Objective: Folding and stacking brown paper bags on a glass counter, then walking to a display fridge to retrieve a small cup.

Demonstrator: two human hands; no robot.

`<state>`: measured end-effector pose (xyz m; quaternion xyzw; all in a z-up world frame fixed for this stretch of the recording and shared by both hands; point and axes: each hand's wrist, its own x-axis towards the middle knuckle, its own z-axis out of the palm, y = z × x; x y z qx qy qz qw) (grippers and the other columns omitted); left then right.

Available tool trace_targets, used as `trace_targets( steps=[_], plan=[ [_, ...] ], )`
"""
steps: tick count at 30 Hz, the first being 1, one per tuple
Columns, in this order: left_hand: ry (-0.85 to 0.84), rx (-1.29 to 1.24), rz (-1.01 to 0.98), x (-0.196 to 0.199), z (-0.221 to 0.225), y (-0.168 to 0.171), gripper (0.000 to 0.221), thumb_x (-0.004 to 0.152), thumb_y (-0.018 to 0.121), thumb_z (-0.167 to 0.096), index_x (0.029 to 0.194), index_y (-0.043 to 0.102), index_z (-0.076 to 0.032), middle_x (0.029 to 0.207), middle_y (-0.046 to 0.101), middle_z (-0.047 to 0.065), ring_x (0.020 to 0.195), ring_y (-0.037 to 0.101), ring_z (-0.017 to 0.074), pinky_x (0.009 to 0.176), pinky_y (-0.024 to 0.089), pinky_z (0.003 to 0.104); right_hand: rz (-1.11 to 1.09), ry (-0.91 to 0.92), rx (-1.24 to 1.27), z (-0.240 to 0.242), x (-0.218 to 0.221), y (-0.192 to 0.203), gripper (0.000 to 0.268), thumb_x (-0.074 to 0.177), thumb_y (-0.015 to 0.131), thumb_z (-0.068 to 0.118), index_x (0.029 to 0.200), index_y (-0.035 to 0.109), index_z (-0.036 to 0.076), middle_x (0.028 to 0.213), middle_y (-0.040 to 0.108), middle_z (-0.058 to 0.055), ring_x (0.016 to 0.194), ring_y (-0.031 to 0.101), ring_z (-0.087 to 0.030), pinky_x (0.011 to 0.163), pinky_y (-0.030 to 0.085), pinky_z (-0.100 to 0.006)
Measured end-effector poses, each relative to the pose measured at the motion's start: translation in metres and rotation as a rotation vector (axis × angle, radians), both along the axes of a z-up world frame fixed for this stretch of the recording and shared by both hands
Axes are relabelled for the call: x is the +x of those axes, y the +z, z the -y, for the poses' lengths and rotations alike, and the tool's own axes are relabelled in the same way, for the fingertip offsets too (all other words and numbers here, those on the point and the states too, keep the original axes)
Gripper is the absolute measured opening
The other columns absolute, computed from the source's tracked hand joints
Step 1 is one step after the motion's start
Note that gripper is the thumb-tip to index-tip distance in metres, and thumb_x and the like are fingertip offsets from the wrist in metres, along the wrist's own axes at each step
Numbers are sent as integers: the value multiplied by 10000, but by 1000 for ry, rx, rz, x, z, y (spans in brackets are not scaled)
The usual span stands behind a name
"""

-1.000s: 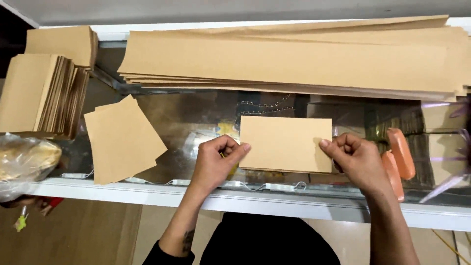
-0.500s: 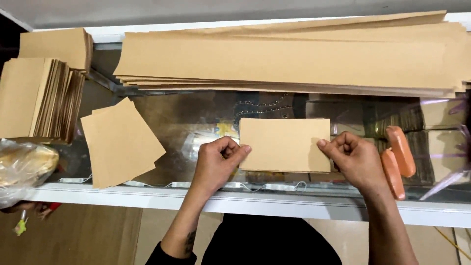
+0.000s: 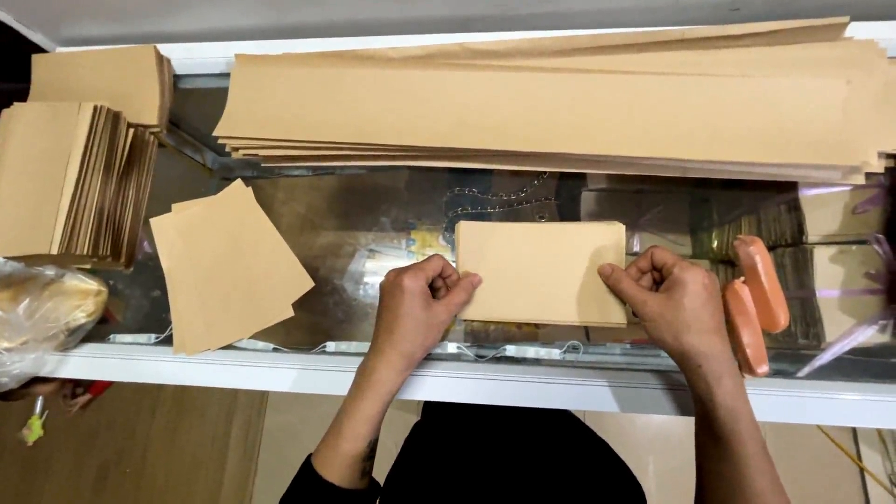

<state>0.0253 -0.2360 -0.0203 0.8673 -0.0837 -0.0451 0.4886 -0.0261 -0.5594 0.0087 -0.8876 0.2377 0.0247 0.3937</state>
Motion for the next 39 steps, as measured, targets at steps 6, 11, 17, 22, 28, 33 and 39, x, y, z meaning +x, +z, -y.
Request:
trace_targets(
  steps=[6,11,17,22,28,33,39],
  plan=[
    [-2,71,18,1,1,3,401,977,930,-294,810,593,-154,672,570,-38,632,496,134,636,453,344,-3,-27,-77,-2,2,-1,408,951,957,413,1059,689,125,739,669,6,683,624,-161,716,519,-374],
    [7,54,-96,-5,-3,23,298,1016,822,-414,1033,628,-189,599,537,-42,580,506,169,679,470,372,26,-85,40,-15,-3,19,430,975,924,312,1255,666,113,653,645,7,616,606,-142,704,486,-340],
    [121,24,67,-40,-63,33,239,1082,736,-351,1171,776,-133,649,649,-21,578,569,132,609,462,351,273,-224,305,-12,-21,21,221,1268,609,181,1395,544,13,748,608,-96,653,606,-217,590,534,-390],
    [251,285,448,-44,-137,35,270,1086,777,-260,1243,763,-41,1050,787,91,892,729,234,799,597,400,440,-125,297,-50,-5,25,157,1293,612,205,1238,570,65,698,546,-47,586,503,-131,553,438,-307],
    [264,498,403,-41,-223,31,633,1070,761,-307,1606,583,-23,1579,641,209,1483,555,410,1229,450,525,355,239,291,-130,23,18,140,1190,636,192,1201,728,87,755,594,-14,640,525,-105,577,460,-273],
    [126,637,375,-34,-247,15,833,1024,802,-425,1685,488,-27,1824,376,272,1713,302,459,1378,273,577,107,464,375,-216,44,26,277,1129,612,275,1272,789,117,790,753,-57,641,659,-151,592,535,-304],
    [-44,735,255,-31,-257,12,713,1157,534,-553,1683,503,-73,1701,539,261,1582,489,426,1326,348,590,-7,605,430,-284,55,21,377,1149,522,325,1295,792,107,828,805,-36,658,704,-131,664,598,-289]
  ],
)
